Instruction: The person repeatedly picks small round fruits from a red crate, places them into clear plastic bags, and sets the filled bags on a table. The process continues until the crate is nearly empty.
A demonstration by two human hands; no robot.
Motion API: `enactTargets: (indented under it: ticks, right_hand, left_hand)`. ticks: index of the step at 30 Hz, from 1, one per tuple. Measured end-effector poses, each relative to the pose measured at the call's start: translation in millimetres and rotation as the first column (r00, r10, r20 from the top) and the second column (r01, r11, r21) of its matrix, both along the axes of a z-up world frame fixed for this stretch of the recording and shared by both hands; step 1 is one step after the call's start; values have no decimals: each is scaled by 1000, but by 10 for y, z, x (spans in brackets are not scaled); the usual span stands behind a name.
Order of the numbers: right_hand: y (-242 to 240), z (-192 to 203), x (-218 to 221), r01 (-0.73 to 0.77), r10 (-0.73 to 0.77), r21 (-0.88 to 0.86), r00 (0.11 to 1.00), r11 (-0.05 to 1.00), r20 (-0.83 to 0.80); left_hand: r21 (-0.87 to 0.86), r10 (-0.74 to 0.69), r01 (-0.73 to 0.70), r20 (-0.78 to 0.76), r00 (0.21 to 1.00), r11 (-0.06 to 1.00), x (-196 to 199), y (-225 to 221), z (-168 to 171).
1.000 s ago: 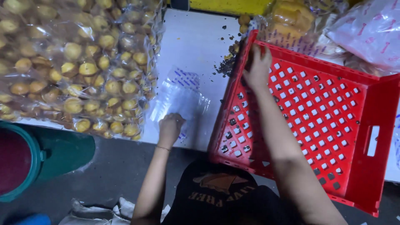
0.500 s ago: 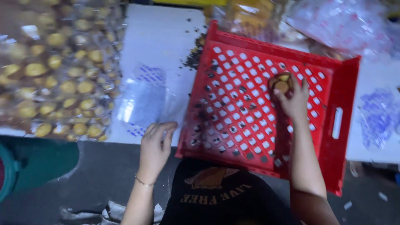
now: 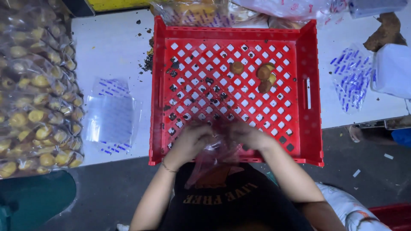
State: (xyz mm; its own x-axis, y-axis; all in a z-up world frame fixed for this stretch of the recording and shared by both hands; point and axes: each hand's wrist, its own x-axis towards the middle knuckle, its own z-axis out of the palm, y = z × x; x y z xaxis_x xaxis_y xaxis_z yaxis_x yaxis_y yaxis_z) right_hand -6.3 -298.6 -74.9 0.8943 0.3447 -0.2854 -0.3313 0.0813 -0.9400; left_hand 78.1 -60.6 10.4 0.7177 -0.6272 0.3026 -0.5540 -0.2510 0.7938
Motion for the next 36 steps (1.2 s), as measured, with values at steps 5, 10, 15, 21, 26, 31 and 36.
enactTargets:
  ticks: [5, 10, 15, 21, 26, 31, 36]
  right_hand:
    - [-382, 515, 105, 77, 157, -498, 898, 864, 411]
    - [-724, 199, 420, 263, 333, -829, 823, 493, 459]
    - [-1380, -682, 490, 636, -8, -729, 755, 254, 656]
    - [-1230, -698, 218, 797, -447, -496, 604, 345, 660]
    - [-1471, -883, -46, 668, -477, -718, 705, 197, 525]
    - [-1347, -769, -26, 623, -94, -782, 778, -22, 622]
    - [-942, -663, 348, 501, 353, -845, 768, 187, 534]
  left_hand:
    - [193, 62, -64, 19, 998, 979, 75, 283, -283]
    - [326, 293, -329, 156, 943, 886, -45, 300, -808]
    - [303, 335, -379, 187, 923, 874, -109, 359, -458]
    - [168, 457, -467, 95, 884, 868, -156, 442, -302]
    - [153, 408, -419, 98, 908, 895, -219, 483, -307]
    - [180, 360, -367, 73, 930, 913, -223, 491, -319]
    - [209, 275, -275, 34, 961, 938, -214, 445, -305]
